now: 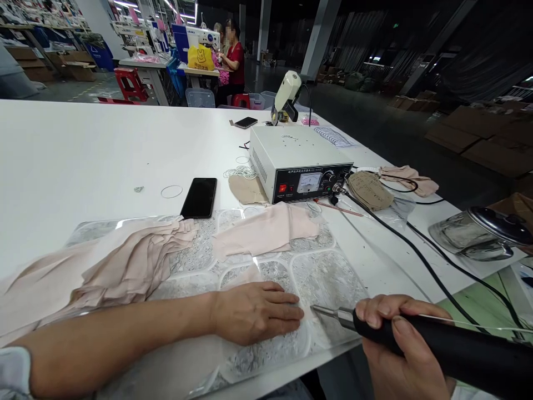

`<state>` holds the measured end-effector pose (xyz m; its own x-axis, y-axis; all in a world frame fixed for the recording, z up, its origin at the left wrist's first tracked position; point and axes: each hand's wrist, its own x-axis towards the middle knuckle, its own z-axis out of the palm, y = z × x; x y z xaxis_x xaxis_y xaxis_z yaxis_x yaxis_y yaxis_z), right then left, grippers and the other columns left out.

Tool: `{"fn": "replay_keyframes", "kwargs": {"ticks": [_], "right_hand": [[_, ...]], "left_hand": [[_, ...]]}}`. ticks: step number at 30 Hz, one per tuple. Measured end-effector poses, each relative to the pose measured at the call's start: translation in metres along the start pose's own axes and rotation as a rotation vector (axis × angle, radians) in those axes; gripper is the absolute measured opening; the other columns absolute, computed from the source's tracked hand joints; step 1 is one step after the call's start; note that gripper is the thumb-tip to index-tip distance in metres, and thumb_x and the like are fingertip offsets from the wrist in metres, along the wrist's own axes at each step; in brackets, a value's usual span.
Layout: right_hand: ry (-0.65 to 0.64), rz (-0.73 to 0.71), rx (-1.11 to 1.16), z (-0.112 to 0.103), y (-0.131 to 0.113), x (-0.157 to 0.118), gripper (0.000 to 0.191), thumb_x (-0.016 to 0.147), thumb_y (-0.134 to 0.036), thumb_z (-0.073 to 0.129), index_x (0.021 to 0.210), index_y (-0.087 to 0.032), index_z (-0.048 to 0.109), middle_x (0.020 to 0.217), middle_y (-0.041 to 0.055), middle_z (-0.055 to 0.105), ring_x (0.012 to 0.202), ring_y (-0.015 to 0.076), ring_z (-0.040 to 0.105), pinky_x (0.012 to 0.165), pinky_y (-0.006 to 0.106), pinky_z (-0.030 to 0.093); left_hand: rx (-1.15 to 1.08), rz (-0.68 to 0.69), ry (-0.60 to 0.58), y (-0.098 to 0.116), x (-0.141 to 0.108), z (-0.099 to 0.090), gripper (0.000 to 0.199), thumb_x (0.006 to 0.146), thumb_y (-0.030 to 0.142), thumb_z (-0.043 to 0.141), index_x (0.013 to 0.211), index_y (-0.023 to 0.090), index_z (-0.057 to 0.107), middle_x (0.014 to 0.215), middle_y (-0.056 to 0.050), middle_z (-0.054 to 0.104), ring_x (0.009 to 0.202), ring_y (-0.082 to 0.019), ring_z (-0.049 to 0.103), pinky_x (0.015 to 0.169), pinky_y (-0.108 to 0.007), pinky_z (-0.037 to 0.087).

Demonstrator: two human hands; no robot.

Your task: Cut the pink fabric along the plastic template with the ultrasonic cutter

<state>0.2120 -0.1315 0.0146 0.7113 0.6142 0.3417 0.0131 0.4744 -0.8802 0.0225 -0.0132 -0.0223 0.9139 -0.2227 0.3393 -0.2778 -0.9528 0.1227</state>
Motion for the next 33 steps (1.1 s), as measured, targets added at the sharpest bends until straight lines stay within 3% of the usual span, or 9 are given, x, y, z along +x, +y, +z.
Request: {"fn": "replay_keyframes", "kwargs": {"ticks": [11, 19, 25, 33], "right_hand": [[-0.003, -0.017, 0.029, 0.003, -0.002, 0.002, 0.012, 0.072, -0.016, 0.06, 0.081, -0.022, 0.054, 0.065, -0.0044, 0.055, 0.05, 0.0107, 0.048, 0.049, 0.03, 0.048], [-0.115, -0.001, 0.07, 0.009, 0.003, -0.006, 0.011, 0.079, -0.015, 0.06, 0.085, -0.022, 0.055, 0.067, -0.004, 0.054, 0.052, 0.0102, 0.05, 0.051, 0.029, 0.049], [-0.127, 0.005, 0.067, 0.014, 0.005, -0.008, 0.011, 0.079, -0.015, 0.06, 0.084, -0.022, 0.053, 0.068, -0.0039, 0.055, 0.052, 0.0104, 0.052, 0.051, 0.029, 0.049], [-0.153, -0.021, 0.023, 0.009, 0.01, -0.008, 0.013, 0.081, -0.015, 0.061, 0.086, -0.022, 0.052, 0.07, -0.0039, 0.055, 0.054, 0.0111, 0.052, 0.053, 0.031, 0.05]], "left_hand": [[0.003, 0.01, 0.053, 0.002, -0.002, 0.0, 0.027, 0.1, 0.013, 0.043, 0.113, 0.005, 0.066, 0.116, -0.015, 0.068, 0.12, -0.024, 0.057, 0.101, -0.034, 0.044], [-0.007, -0.01, 0.025, 0.003, 0.0, -0.003, 0.03, 0.101, 0.014, 0.04, 0.115, 0.005, 0.065, 0.121, -0.014, 0.066, 0.121, -0.023, 0.057, 0.102, -0.033, 0.045], [-0.006, -0.024, 0.007, 0.003, 0.0, -0.002, 0.03, 0.102, 0.014, 0.038, 0.114, 0.01, 0.066, 0.119, -0.013, 0.067, 0.118, -0.021, 0.058, 0.096, -0.032, 0.047], [-0.032, -0.032, -0.019, 0.002, -0.001, -0.001, 0.034, 0.104, 0.016, 0.033, 0.117, 0.008, 0.063, 0.12, -0.013, 0.067, 0.115, -0.02, 0.058, 0.097, -0.032, 0.043]]}}
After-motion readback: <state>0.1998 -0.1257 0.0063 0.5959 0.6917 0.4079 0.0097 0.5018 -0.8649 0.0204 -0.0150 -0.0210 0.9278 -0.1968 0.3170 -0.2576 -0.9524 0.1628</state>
